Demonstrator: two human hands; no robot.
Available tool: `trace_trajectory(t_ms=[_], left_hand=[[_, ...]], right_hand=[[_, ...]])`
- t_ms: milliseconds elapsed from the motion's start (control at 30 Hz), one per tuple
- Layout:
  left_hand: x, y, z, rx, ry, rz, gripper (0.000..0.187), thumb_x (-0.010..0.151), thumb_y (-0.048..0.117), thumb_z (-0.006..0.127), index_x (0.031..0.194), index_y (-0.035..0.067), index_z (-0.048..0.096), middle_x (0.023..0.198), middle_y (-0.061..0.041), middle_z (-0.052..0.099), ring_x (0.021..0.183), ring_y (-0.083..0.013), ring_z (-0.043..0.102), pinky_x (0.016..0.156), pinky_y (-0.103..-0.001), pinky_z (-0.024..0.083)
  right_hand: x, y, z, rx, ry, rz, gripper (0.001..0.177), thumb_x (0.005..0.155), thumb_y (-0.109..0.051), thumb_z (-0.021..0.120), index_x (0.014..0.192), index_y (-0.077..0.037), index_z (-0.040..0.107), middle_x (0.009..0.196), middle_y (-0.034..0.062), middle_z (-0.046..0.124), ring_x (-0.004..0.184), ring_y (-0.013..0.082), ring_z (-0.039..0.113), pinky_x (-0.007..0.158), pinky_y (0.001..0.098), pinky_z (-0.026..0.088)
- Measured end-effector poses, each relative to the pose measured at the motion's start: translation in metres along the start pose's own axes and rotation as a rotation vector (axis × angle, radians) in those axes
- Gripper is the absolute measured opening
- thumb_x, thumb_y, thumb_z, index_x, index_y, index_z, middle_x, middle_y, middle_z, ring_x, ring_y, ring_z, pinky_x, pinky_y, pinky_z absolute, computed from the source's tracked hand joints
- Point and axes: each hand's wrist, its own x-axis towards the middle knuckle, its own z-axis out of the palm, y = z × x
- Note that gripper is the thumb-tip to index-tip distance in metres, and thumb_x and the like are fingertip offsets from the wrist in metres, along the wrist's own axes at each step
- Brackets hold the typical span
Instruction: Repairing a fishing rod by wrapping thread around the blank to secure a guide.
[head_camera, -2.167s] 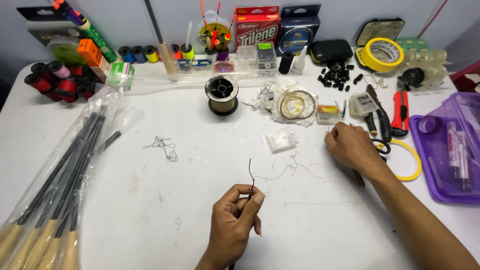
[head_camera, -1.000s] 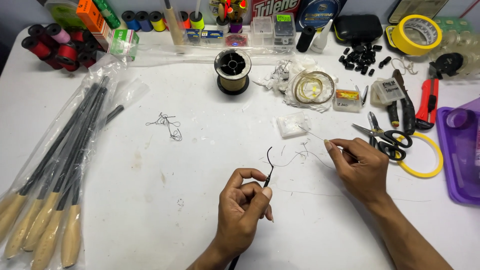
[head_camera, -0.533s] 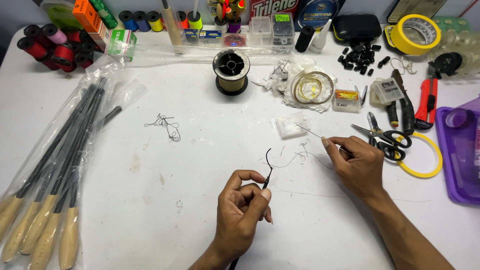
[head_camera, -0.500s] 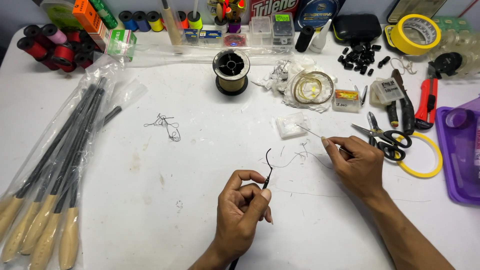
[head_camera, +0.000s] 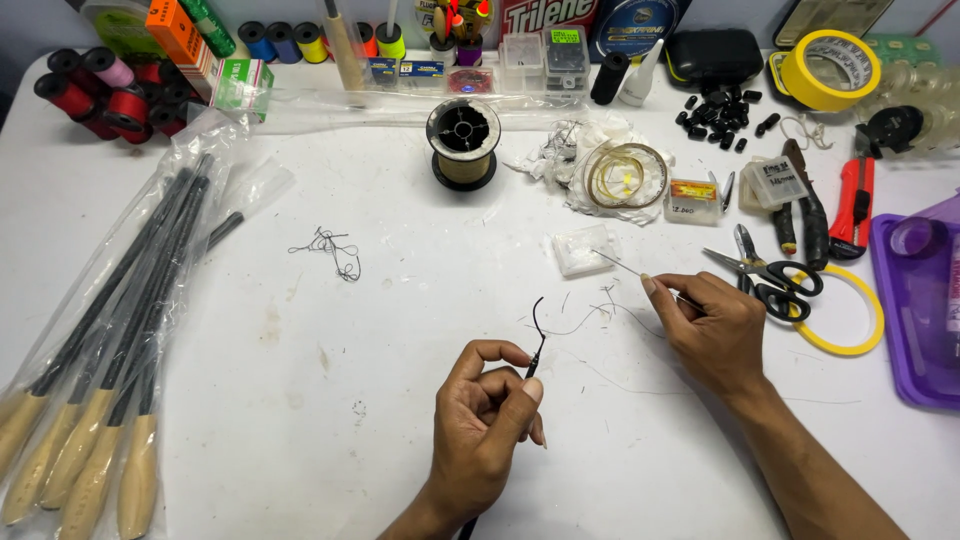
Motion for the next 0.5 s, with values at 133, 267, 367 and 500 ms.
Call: trace_trajectory(t_ms=[133, 267, 367, 500], left_hand=[[0.000, 0.001, 0.000, 0.006, 0.002, -0.005, 0.020, 0.091, 0.013, 0.066, 0.106, 0.003, 0.059, 0.052, -0.005, 0.056, 0.048, -0.0151, 0.057, 0.054, -0.030, 0.047], [-0.002, 0.005, 0.002, 0.010, 0.011, -0.006, 0.019, 0.091, 0.011, 0.066, 0.106, 0.002, 0.059, 0.051, -0.003, 0.056, 0.047, -0.0132, 0.057, 0.052, -0.028, 0.042], [-0.005, 0.008, 0.002, 0.031, -0.007, 0.025, 0.022, 0.090, 0.014, 0.068, 0.108, 0.003, 0.059, 0.052, -0.001, 0.056, 0.049, -0.0130, 0.059, 0.053, -0.027, 0.043], [-0.006, 0.009, 0.003, 0.038, -0.001, 0.037, 0.022, 0.090, 0.014, 0.069, 0.107, 0.004, 0.059, 0.053, -0.002, 0.059, 0.050, -0.0116, 0.057, 0.054, -0.027, 0.040]], right_hand=[[0.001, -0.013, -0.010, 0.029, 0.013, 0.026, 0.011, 0.097, -0.008, 0.078, 0.089, -0.002, 0.078, 0.053, -0.0012, 0.041, 0.053, 0.0107, 0.040, 0.055, 0.0282, 0.033], [-0.003, -0.036, -0.030, 0.120, 0.062, -0.027, 0.008, 0.096, 0.000, 0.077, 0.090, 0.006, 0.076, 0.055, 0.0018, 0.040, 0.053, 0.0117, 0.037, 0.054, 0.0266, 0.032], [-0.022, -0.044, -0.047, 0.170, 0.109, -0.099, 0.006, 0.093, 0.002, 0.075, 0.090, 0.007, 0.074, 0.068, 0.0106, 0.064, 0.052, 0.0161, 0.044, 0.055, 0.0280, 0.036], [-0.054, -0.048, -0.058, 0.188, 0.219, -0.159, 0.010, 0.089, -0.005, 0.072, 0.090, 0.006, 0.072, 0.063, 0.0138, 0.059, 0.051, 0.0215, 0.050, 0.054, 0.0311, 0.039]])
